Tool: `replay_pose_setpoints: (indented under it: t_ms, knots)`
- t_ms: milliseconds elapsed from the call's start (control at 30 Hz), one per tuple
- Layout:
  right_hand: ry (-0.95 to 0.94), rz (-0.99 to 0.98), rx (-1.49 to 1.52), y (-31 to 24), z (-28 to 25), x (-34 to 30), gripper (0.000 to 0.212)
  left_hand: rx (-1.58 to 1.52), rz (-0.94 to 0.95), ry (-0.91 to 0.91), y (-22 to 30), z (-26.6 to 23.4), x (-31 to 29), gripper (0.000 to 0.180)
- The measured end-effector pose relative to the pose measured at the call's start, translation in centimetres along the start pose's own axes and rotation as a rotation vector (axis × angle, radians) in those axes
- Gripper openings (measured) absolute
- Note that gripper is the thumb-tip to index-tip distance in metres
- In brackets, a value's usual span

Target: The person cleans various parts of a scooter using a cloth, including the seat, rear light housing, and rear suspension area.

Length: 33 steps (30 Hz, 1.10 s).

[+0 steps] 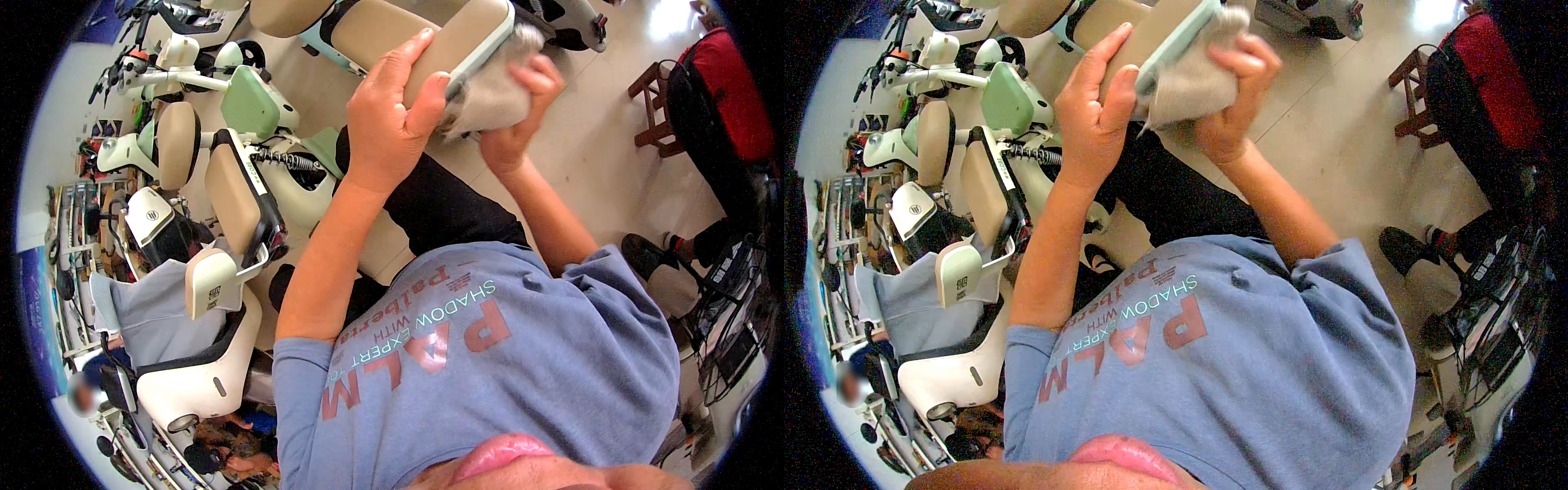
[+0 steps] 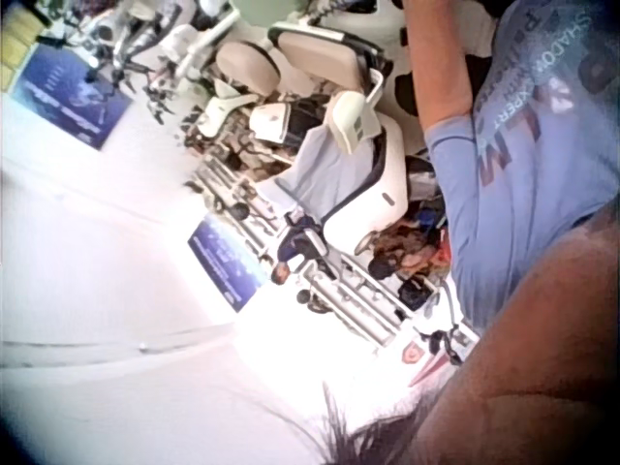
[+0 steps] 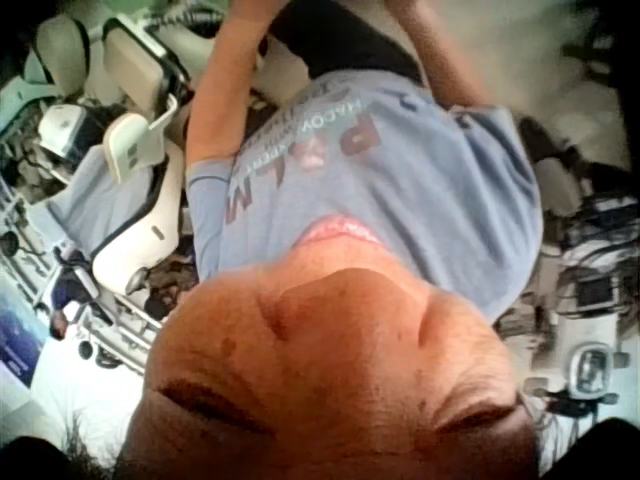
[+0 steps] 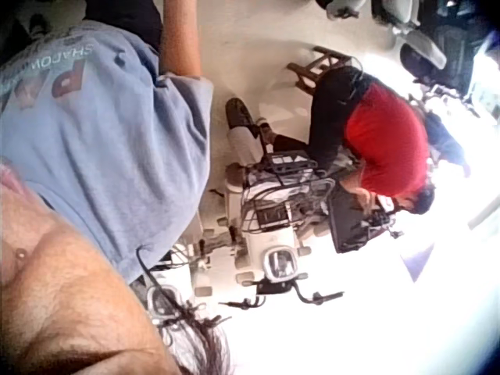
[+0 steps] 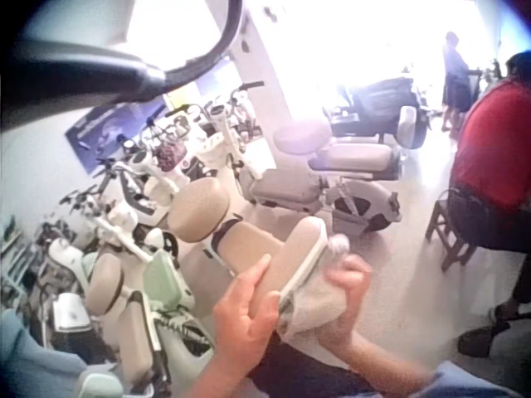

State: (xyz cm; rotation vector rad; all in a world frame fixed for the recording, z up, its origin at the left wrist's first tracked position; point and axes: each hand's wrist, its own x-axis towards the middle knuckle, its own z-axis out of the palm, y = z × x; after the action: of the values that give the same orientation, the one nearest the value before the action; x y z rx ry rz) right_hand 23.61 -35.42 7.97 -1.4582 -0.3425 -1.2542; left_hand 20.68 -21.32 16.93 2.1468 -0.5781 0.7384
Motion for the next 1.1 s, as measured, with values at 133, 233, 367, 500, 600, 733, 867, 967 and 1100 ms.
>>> replay_pose_setpoints:
  t_ms: [133, 233, 367, 500, 600, 733, 867, 967, 1100]
  knots:
    - [-0.331, 0.186, -0.224, 5.2, -1.5, -9.5, 0.030, 0.000, -0.029, -0.004, 0.2, 0.4, 0.2, 0.040]
    - [-0.432, 0.575, -0.165, 10.3, -4.5, -14.3, 0.027, 0.001, 0.001, 0.004, -0.2, 0.7, 0.2, 0.040]
    - [-0.023, 0.971, 0.247, 4.8, -4.7, -8.2, 0.021, 0.014, 0.000, 0.026, -0.4, 0.5, -0.3, 0.039]
    - [-0.120, 0.281, 0.105, 1.2, -2.6, -1.9, 0.025, 0.047, 0.004, 0.028, -0.2, 0.3, -0.3, 0.039]
    - [-0.223, 0.089, -0.112, 2.7, -1.2, -5.2, 0.036, 0.036, 0.011, 0.033, -0.1, 0.6, 0.0, 0.040]
    - [-0.427, 0.521, -0.183, 10.0, -3.6, -15.0, 0.026, -0.005, -0.009, 0.011, 0.1, 1.0, 0.3, 0.043]
    - [-0.027, 1.242, 0.219, 8.4, -4.7, -11.8, 0.020, 0.014, -0.003, 0.016, -0.2, 0.5, -0.3, 0.044]
    - [-0.040, 0.896, 0.180, 7.8, -3.3, -5.9, 0.021, 0.016, 0.004, 0.030, -0.2, 0.4, -0.3, 0.044]
    - [-0.298, 0.576, 0.038, 9.7, -1.7, -5.6, 0.024, 0.010, 0.012, 0.036, 0.1, 0.7, -0.1, 0.043]
